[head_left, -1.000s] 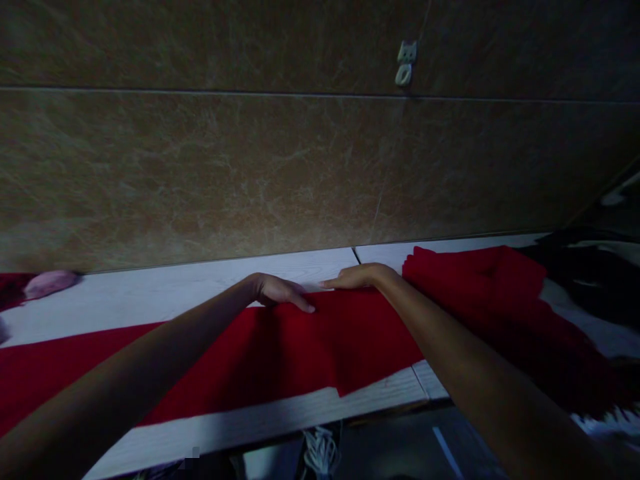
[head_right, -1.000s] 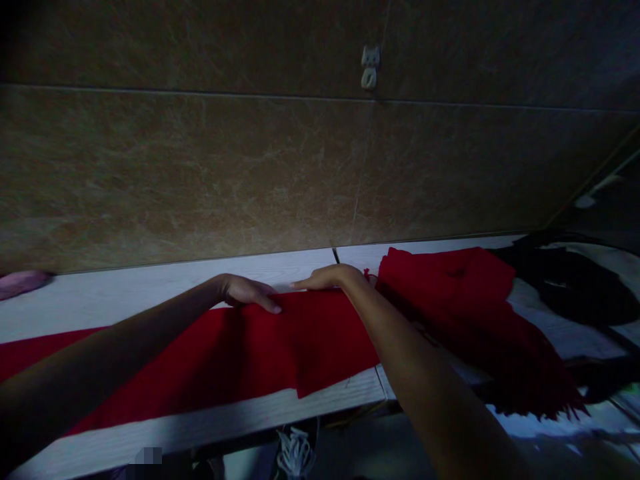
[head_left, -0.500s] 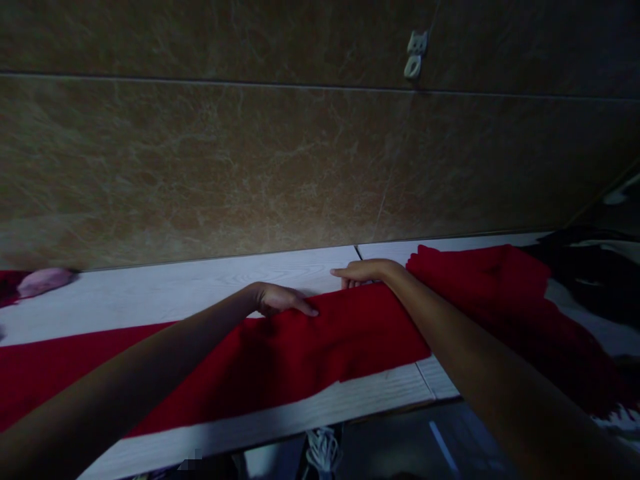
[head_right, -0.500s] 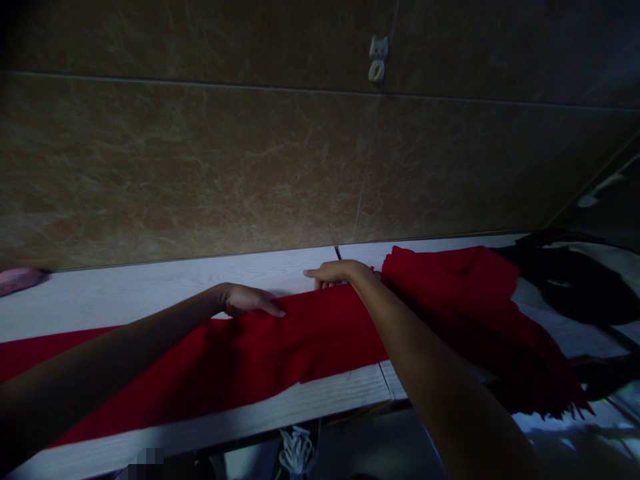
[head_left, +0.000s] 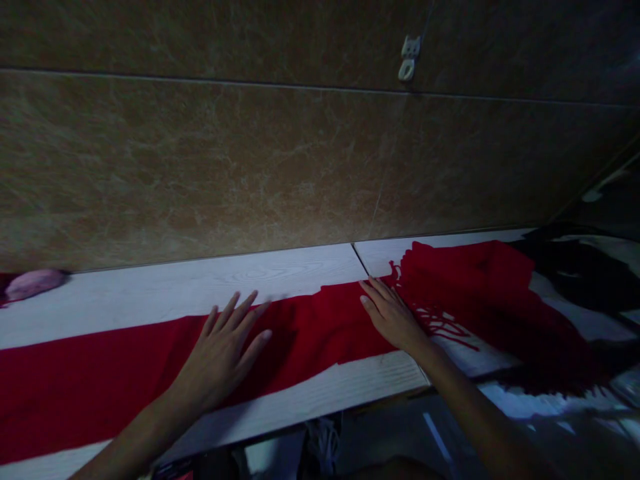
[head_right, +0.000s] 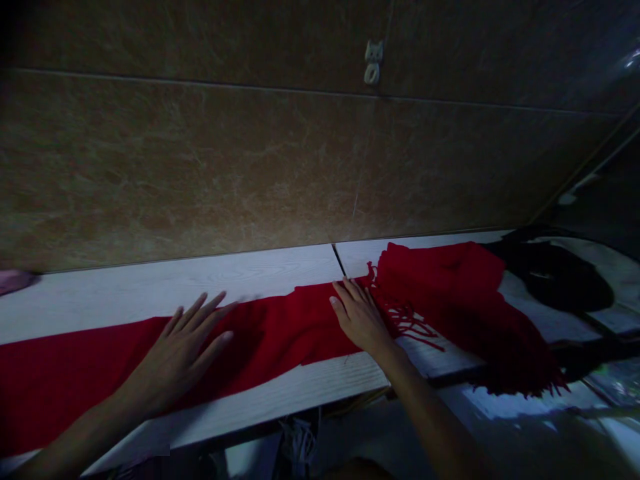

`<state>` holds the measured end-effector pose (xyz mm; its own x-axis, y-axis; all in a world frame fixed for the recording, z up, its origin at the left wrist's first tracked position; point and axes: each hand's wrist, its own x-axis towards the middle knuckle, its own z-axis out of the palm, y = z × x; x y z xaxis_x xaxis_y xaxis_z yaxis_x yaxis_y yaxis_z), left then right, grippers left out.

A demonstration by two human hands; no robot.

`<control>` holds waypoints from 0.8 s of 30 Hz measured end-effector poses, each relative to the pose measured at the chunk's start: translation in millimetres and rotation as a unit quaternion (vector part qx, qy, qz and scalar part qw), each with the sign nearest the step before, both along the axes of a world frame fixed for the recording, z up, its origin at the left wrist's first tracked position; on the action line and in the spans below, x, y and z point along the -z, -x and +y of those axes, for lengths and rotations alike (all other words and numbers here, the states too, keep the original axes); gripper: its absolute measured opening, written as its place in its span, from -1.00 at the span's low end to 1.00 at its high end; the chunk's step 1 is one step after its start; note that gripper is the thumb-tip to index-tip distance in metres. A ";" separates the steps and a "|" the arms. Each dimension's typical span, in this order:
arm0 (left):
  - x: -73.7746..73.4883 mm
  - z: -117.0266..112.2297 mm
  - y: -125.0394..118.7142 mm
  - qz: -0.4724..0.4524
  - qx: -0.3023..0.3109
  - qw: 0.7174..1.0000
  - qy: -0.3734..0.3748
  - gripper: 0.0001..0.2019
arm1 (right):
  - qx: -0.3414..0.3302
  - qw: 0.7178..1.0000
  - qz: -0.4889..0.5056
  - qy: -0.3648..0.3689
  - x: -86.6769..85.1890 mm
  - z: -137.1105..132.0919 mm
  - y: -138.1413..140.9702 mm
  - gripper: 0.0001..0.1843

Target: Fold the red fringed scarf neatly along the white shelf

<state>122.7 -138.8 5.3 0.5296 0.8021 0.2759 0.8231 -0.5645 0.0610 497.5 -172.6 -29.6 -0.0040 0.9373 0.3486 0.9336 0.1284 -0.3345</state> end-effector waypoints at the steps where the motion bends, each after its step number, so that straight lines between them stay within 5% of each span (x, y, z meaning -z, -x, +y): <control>1: 10.6 -11.0 16.8 0.023 -0.018 1.000 0.004 -0.41 | 0.005 1.000 -0.024 0.010 3.8 -3.4 -0.7 -0.37; 6: 34.8 -20.7 66.1 0.098 -0.038 0.992 0.070 -0.31 | 0.008 0.995 -0.087 0.051 4.5 -4.2 -5.8 -0.36; 16: 12.1 -14.5 75.9 0.094 -0.047 0.984 0.143 -0.19 | -0.020 0.992 -0.083 0.093 -2.5 -6.3 -15.8 -0.34; 20: -23.5 9.0 41.0 0.021 -0.056 0.992 0.109 -0.39 | -0.033 0.998 0.009 0.053 -19.4 5.0 -20.2 -0.44; 24: -55.3 46.0 -47.8 -0.079 0.002 0.985 0.152 -0.55 | 0.001 0.994 0.094 -0.051 -41.6 4.1 -12.6 -0.46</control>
<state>170.5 -92.9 60.6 0.5020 0.8587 0.1025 0.7878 -0.5030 0.3554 510.1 -168.5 12.0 0.0722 0.8968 0.4365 0.8561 0.1688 -0.4884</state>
